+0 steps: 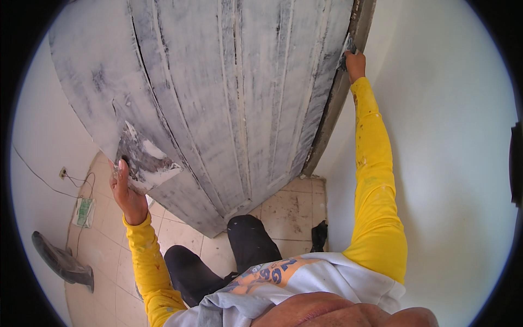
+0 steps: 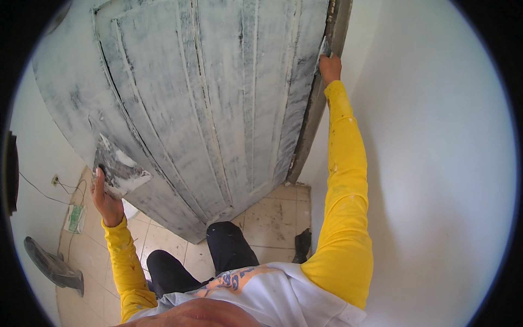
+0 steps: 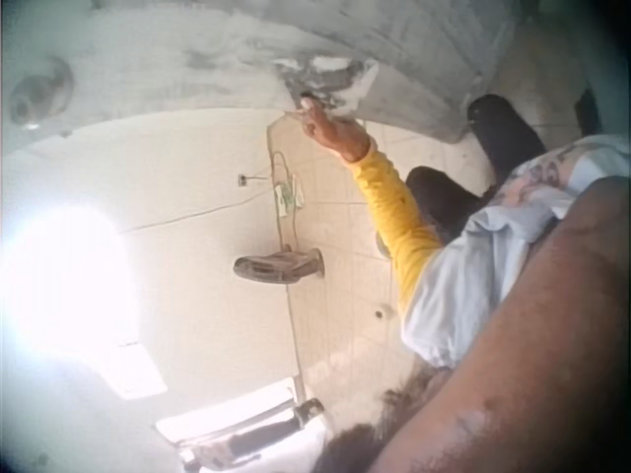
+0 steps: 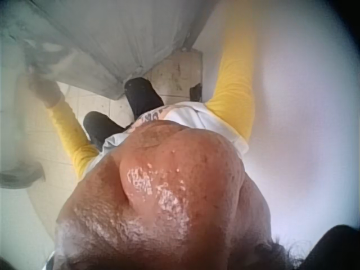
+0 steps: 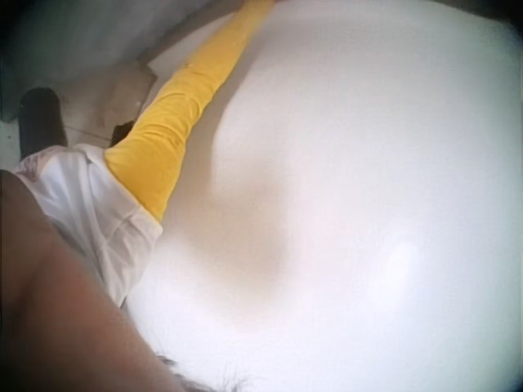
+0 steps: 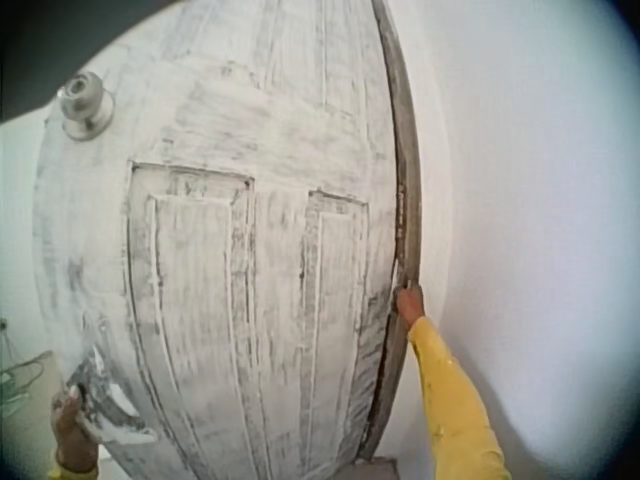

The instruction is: The person kneels and uses a putty knife to apply a white filler to the surface and edges of a wooden door. They repeatedly scoop filler from a bucket and spread it across the door panels and frame.

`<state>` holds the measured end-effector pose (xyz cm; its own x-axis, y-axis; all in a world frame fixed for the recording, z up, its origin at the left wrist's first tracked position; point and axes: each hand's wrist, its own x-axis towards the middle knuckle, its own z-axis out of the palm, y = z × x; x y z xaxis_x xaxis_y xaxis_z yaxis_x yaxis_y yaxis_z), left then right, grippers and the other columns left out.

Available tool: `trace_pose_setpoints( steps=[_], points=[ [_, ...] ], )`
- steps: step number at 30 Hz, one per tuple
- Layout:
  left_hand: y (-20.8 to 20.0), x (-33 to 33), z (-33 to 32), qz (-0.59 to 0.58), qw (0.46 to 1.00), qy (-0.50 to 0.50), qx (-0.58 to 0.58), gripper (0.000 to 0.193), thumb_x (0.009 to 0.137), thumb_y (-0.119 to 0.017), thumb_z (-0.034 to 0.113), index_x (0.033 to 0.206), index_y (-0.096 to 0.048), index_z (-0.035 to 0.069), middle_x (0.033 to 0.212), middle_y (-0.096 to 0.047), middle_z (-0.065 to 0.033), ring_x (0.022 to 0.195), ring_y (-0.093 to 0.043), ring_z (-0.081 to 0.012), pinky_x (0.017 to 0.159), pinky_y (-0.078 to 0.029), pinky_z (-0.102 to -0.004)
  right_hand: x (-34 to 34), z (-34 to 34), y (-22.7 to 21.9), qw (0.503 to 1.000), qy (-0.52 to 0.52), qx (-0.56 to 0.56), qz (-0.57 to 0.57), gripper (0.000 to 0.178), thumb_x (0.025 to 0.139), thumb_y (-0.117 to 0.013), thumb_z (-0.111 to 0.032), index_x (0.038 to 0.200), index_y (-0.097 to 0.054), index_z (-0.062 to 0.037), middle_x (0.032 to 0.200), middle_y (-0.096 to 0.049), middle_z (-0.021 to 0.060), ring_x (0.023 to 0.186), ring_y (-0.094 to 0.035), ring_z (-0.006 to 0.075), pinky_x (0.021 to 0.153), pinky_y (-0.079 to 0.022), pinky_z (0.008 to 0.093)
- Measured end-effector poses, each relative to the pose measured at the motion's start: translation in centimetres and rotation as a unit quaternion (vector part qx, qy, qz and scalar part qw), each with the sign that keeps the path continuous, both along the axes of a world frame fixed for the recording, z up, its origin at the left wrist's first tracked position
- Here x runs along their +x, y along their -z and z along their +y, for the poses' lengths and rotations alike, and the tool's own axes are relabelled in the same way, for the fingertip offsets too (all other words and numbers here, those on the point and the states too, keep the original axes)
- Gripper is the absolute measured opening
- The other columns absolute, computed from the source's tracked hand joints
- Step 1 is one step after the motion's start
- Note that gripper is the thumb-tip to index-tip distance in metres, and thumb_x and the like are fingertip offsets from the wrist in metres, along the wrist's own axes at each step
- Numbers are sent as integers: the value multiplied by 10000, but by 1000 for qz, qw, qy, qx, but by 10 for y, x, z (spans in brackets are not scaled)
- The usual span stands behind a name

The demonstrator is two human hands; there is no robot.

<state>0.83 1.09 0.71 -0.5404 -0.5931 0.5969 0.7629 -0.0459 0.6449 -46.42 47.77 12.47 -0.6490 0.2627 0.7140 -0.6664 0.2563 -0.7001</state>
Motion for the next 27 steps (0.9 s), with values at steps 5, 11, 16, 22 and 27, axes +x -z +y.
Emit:
trace_pose_setpoints(
  steps=[5,11,16,22,27],
  points=[
    [8,5,-15,11,998,55,13,325,963,-461,161,1209,-537,-37,1236,-557,-111,1141,-524,-182,981,-410,-332,20,-21,-18,996,36,0,-84,490,790,-535,-167,1192,-514,111,1140,-562,316,1097,-532,420,907,-421,395],
    [3,9,-10,-2,999,45,18,332,966,-456,163,1214,-531,-46,1247,-550,-108,1146,-526,-186,981,-412,-333,59,-41,32,989,96,114,-3,484,795,-556,-216,1186,-542,69,1100,-576,322,1071,-548,419,893,-429,408],
    [9,-3,-11,9,994,104,14,334,969,-453,163,1224,-528,-38,1245,-552,-109,1150,-526,-188,968,-426,-338,-2,25,4,997,50,41,-52,420,809,-581,-198,1091,-581,113,1035,-620,289,1002,-600,355,855,-438,364],
    [7,4,-14,7,997,73,5,311,967,-458,153,1197,-552,-34,1236,-557,-106,1121,-543,-182,958,-434,-343,73,-85,61,950,213,208,89,456,842,-548,-208,1270,-514,-55,1182,-546,212,1105,-519,352,936,-414,407],
    [12,3,-24,20,997,74,12,308,964,-465,151,1192,-553,-37,1229,-561,-105,1119,-541,-180,961,-431,-339,104,-59,118,978,66,187,61,412,888,-530,-219,1285,-516,-111,1219,-553,160,1143,-509,334,967,-403,396]
  ],
)
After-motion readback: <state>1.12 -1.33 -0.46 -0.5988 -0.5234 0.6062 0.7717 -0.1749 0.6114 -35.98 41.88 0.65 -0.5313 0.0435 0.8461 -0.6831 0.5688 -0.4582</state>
